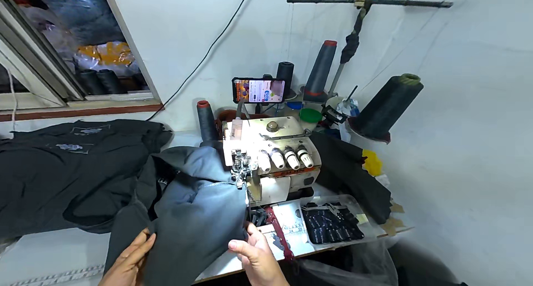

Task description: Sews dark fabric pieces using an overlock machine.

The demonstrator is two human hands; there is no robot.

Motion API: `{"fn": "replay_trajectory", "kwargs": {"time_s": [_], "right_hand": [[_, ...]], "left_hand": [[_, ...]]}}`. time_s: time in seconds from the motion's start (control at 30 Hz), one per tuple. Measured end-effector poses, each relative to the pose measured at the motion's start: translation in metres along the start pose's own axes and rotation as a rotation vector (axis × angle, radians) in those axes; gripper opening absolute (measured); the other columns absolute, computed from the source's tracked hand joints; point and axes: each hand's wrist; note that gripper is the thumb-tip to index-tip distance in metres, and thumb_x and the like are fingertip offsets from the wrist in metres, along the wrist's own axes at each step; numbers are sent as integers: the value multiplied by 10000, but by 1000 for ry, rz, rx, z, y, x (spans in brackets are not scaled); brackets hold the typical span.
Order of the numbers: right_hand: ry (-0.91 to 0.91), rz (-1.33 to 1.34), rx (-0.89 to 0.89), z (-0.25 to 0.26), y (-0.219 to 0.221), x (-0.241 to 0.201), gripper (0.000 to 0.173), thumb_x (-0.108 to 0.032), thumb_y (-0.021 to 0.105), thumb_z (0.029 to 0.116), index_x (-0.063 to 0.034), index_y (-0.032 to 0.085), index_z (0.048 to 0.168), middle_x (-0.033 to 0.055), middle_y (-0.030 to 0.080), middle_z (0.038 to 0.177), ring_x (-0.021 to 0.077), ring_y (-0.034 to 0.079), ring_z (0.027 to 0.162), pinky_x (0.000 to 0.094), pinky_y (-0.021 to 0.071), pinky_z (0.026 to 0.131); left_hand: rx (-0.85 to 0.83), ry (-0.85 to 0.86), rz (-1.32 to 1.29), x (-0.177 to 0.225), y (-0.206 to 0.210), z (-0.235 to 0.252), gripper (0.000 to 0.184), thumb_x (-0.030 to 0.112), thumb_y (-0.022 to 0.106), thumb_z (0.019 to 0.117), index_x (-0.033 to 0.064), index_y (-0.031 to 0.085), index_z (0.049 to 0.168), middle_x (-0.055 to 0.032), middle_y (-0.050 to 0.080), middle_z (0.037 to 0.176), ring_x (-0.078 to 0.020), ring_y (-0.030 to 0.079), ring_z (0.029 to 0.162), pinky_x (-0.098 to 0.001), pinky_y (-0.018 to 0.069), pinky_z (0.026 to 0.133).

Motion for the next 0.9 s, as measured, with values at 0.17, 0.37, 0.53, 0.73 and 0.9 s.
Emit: {"fn": "replay_trajectory", "kwargs": {"time_s": [0.17, 0.37, 0.53, 0.73, 0.9], "right_hand": [[-339, -308, 79, -4, -1, 5, 61, -5, 719, 869, 16, 676, 907, 39, 684, 814, 62, 647, 664, 221, 564, 611], [-646, -724, 186, -22, -9, 7, 95, -7, 670, 912, 69, 728, 911, 75, 697, 785, 35, 651, 633, 173, 569, 610], [-747, -737, 209, -15, -15, 16, 200, 61, 674, 867, 87, 646, 1064, 110, 711, 949, 67, 699, 754, 220, 613, 680], [-701, -746, 225, -13, -14, 15, 206, 43, 696, 835, 75, 699, 1038, 90, 729, 934, 37, 674, 749, 182, 574, 705], [-678, -702, 248, -14, -15, 13, 192, 66, 679, 839, 73, 709, 1028, 91, 734, 964, 36, 677, 769, 182, 577, 720]], "left_hand": [[42, 38, 62, 5, -6, 3, 288, 87, 304, 1084, 128, 546, 1233, 98, 728, 989, 3, 702, 913, -209, 599, 817], [-15, 128, 73, -6, -13, 11, 291, 75, 313, 1081, 99, 549, 1249, 54, 734, 1041, -38, 713, 939, -238, 607, 838], [-5, 139, 39, -9, -8, 9, 287, 54, 320, 1077, 89, 541, 1256, 43, 736, 1040, -45, 717, 934, -239, 614, 825], [-12, 127, 9, -12, -13, 11, 289, 54, 316, 1076, 92, 541, 1253, 26, 739, 1044, -62, 726, 924, -254, 623, 808], [-17, 133, 11, -14, -12, 13, 293, 53, 306, 1076, 89, 532, 1258, 23, 738, 1041, -66, 727, 918, -258, 625, 802]]}}
Point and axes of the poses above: each hand's wrist, its own z-axis towards the middle knuckle, its own y-axis out of the palm, x = y × z
